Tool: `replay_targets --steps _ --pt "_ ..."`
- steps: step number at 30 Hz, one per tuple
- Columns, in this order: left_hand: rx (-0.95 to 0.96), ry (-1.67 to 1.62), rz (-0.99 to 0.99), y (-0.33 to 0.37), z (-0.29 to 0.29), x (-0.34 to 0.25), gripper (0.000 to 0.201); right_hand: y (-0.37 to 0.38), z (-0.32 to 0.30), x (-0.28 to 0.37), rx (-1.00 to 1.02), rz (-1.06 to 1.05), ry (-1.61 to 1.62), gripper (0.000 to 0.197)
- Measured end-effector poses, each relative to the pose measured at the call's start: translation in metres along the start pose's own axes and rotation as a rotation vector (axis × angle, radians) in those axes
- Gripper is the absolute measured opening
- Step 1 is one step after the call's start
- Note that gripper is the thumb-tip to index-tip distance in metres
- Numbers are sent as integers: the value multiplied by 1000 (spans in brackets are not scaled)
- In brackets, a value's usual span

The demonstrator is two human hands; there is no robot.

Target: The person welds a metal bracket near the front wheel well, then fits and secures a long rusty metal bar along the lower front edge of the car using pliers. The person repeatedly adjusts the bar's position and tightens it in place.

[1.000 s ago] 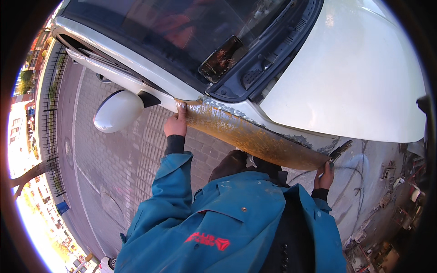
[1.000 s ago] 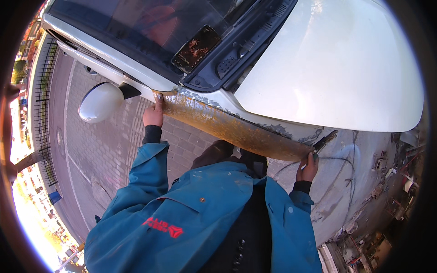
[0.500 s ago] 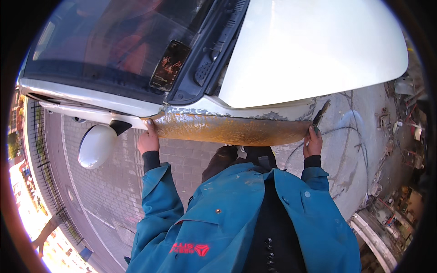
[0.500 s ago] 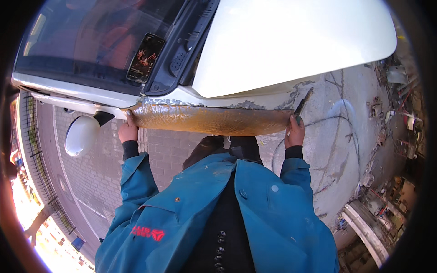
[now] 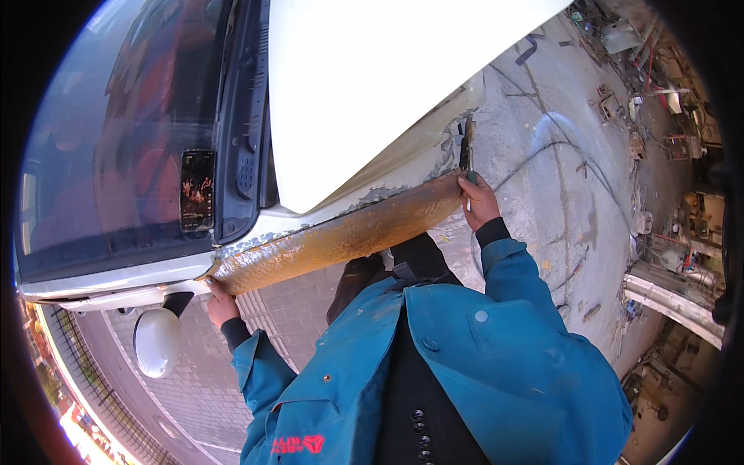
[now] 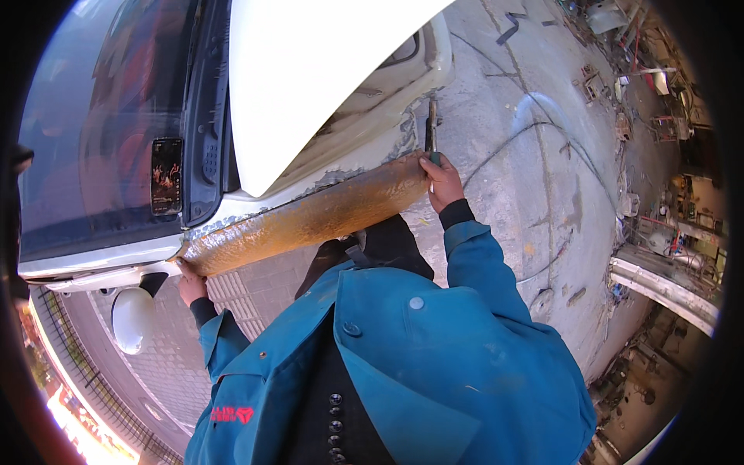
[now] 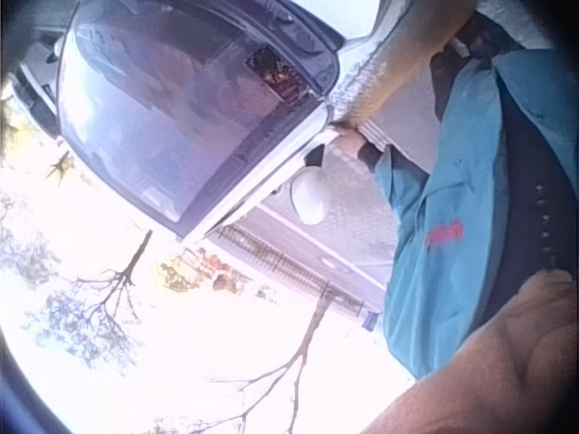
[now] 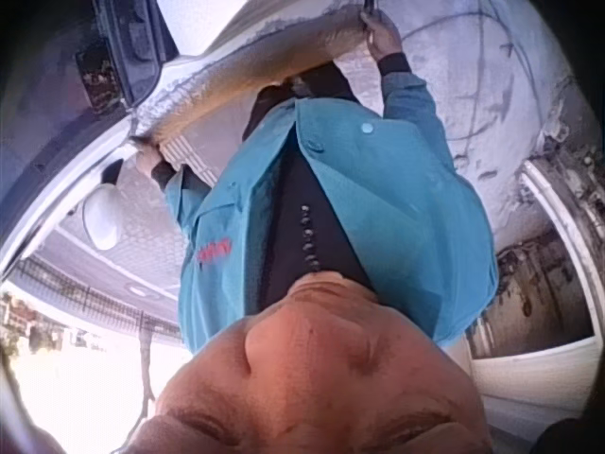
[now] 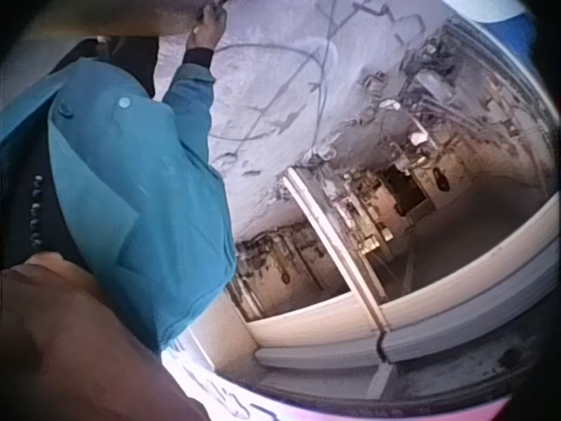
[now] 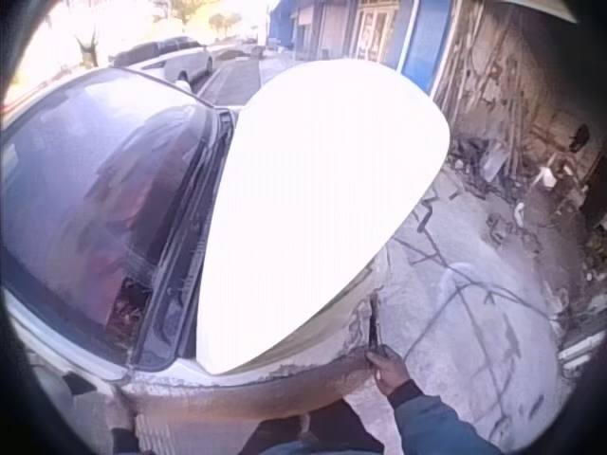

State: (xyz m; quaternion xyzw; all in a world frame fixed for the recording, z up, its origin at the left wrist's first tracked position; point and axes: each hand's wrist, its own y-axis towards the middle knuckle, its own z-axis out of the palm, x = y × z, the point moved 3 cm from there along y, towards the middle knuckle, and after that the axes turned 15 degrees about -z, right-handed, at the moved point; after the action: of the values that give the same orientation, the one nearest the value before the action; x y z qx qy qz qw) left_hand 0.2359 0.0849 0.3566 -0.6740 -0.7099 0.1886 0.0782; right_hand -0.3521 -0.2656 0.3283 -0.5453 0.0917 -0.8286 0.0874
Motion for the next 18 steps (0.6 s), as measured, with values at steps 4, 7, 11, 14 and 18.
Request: replay_targets --steps 4,7,11,14,18 --pt "19 -101 -20 7 4 2 113 7 -5 -1 -12 -2 -103 14" --pt "23 -99 -80 15 10 8 113 10 -3 -2 -18 -13 -24 15" --pt "-61 -188 -160 22 24 9 111 9 -3 5 14 99 -17 17" --pt "-128 -163 -167 16 25 3 106 8 -3 13 46 102 -34 19" --pt "-348 -131 -176 -9 27 -21 74 8 -5 12 75 123 -12 19"
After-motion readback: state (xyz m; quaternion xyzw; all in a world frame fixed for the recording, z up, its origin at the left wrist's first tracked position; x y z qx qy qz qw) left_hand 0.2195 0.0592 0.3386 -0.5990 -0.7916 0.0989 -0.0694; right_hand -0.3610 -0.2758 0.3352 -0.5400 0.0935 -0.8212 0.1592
